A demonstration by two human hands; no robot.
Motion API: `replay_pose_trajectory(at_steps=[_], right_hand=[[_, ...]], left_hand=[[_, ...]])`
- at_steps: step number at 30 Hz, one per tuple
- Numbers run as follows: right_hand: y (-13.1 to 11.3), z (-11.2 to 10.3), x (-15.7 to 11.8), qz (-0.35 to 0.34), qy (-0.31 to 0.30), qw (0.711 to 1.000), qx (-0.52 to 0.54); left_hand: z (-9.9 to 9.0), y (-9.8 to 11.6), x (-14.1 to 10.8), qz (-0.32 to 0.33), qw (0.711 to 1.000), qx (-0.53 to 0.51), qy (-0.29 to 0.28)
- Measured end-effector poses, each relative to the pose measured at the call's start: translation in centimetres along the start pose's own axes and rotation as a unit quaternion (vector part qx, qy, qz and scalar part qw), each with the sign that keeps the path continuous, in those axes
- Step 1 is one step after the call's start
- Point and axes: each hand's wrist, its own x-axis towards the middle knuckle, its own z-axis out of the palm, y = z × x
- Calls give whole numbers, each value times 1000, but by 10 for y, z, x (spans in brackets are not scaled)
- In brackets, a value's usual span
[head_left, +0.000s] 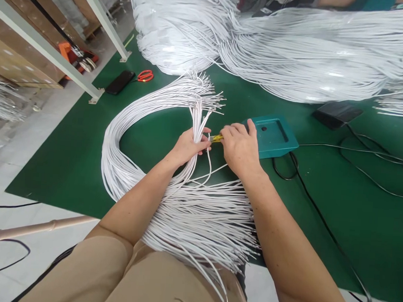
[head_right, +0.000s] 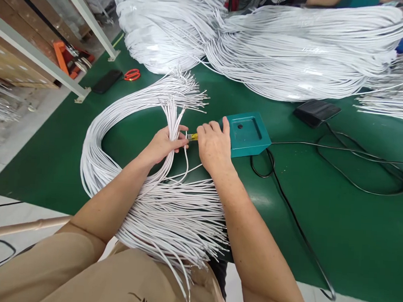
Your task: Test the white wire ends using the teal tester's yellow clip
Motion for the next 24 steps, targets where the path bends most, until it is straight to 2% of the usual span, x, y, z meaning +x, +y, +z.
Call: replay_pose_trajectory(at_steps=[4, 8, 24], right_hand=[[4, 3, 3, 0, -54, 998, -16], [4, 2, 5, -15, -56, 998, -18], [7, 1, 10, 3, -60, 998, -12]], left_hand=[[0, -2, 3, -10, 999, 52, 15], [-3, -6, 6, 1, 996, 81, 24], [-5, -18, 14, 34, 985, 166, 24]])
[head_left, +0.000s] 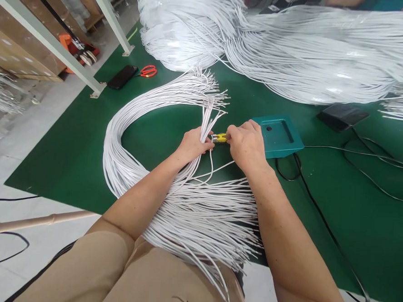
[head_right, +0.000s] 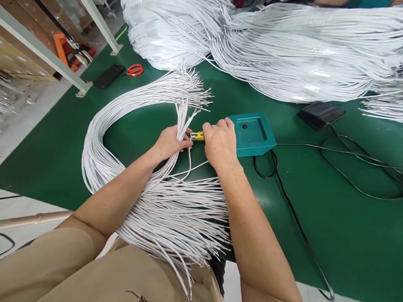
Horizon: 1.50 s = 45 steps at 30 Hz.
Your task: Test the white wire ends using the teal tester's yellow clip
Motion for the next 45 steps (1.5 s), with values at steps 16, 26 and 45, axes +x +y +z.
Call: replay_pose_trajectory(at_steps=[16, 26, 45], right_hand=[[17, -10, -15, 105, 117, 987, 41], [-54, -19, -25, -65, -144, 945, 287], [-16, -13, -8, 269, -77, 761, 586]], left_hand=[[-13, 13, -10, -27, 997, -76, -10], [-13, 16, -12, 13, 974, -224, -40], [-10, 18, -16, 27, 988, -131, -76]])
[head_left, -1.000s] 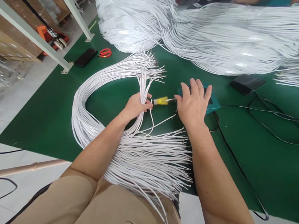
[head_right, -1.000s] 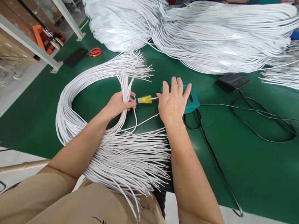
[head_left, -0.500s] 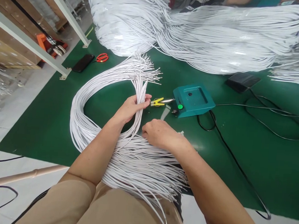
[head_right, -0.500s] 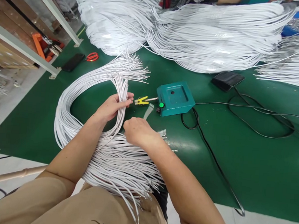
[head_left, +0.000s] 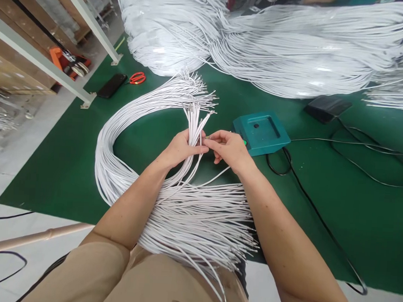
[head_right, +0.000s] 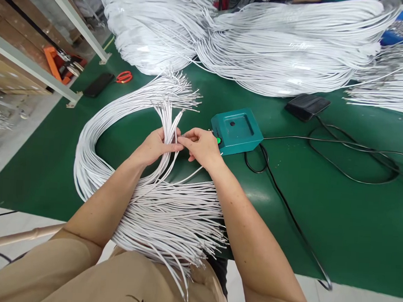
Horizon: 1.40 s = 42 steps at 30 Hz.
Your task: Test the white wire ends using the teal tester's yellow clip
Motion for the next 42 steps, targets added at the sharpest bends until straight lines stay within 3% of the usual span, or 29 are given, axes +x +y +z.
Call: replay_pose_trajectory(at_steps=[4, 9, 16, 25, 33, 36, 42], right_hand=[[2, 3, 0, 9, 8, 996, 83], [1, 3, 1, 24, 1, 984, 175], [-2, 3, 1, 94, -60, 944, 312], [-1, 5, 0, 57, -70, 951, 296], [2, 2, 3, 82, -112, 927, 349], [1, 3, 2, 70, -87, 937, 330], [-5, 8, -4, 3, 28, 980, 198]], left_hand=[[-2, 1, 0, -12, 1000, 22, -7], [0, -1, 1, -21, 998, -57, -13], [6, 5, -3, -2, 995, -93, -21], [9, 8, -5, 4, 996, -77, -46], [4, 8, -4, 15, 996, -84, -22], [3, 6, -3, 27, 995, -88, -23], [2, 4, -3, 42, 993, -101, -35]])
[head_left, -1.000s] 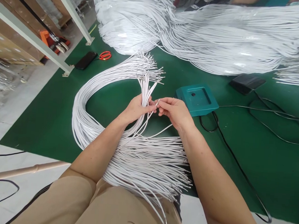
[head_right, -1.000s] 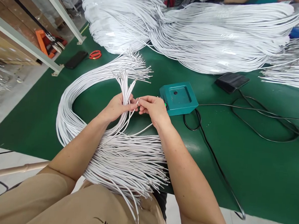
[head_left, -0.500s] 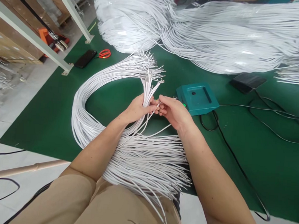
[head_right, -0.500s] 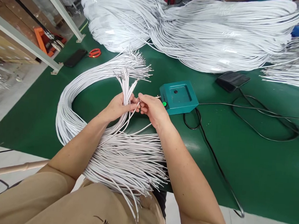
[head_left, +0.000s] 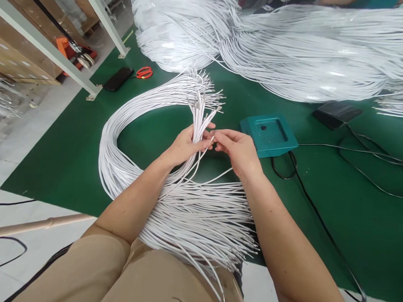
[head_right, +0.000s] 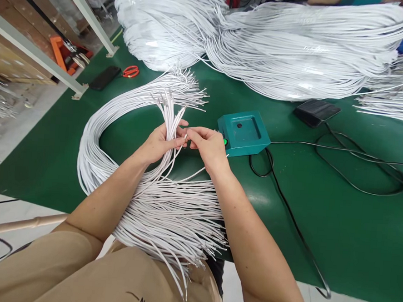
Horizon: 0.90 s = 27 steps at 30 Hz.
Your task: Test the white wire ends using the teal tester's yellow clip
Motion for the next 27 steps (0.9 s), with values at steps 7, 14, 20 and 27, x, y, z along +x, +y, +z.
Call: replay_pose_trajectory(at_steps=[7, 14, 20, 27], right_hand=[[5, 2, 0, -76, 45, 983, -161], [17, 1, 0, -359, 47, 739, -568], [12, -13, 12, -371, 34, 629, -682], [3, -19, 28, -299, -26, 617, -727]], left_hand=[[-1, -3, 1, -11, 1000, -2, -8], [1, -1, 3, -83, 990, -114, 14], [-3, -4, 7, -82, 993, -41, 75], [-8, -8, 9, -91, 991, 43, 92]])
